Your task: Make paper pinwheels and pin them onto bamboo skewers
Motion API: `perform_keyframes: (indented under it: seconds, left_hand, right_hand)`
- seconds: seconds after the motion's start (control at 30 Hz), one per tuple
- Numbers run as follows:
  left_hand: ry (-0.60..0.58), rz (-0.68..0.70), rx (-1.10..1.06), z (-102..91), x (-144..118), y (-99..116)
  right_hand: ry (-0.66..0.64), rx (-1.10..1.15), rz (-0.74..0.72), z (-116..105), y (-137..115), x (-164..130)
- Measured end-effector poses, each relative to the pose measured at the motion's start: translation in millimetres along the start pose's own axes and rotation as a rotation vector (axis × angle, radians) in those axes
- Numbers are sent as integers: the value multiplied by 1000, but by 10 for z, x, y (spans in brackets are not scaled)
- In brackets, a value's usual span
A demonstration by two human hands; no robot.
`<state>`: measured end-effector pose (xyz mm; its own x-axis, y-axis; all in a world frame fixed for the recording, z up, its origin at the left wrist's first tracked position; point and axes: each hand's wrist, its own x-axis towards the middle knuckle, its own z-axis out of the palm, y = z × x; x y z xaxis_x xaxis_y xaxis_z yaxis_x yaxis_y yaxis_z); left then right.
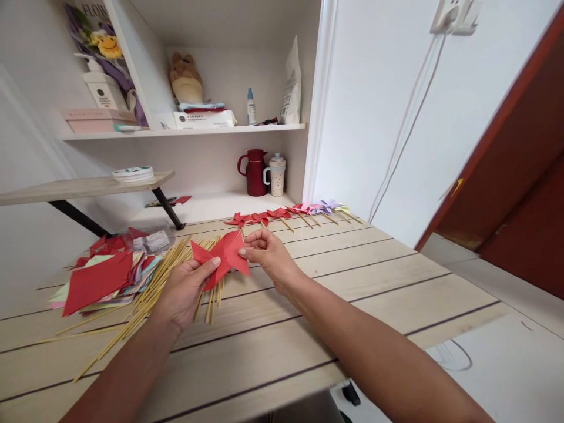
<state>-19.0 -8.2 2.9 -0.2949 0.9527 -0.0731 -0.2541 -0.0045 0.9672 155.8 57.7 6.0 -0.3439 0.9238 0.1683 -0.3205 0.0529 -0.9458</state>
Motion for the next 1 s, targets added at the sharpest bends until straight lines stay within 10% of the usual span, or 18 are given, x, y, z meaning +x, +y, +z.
perform_keyframes:
  seconds: [0.43,0.73,1.0]
  left_hand:
    - [-17,16,88,8,-24,3]
    - [-4,675,753,21,17,-49]
    - [-13,770,940,-22,54,-86]
  right_hand:
    - [87,-65,-86,5,-37,-29]
    - [-70,-848,-597,-28,-206,-102]
    - [-136,-1121,-598,-20,-89,-77]
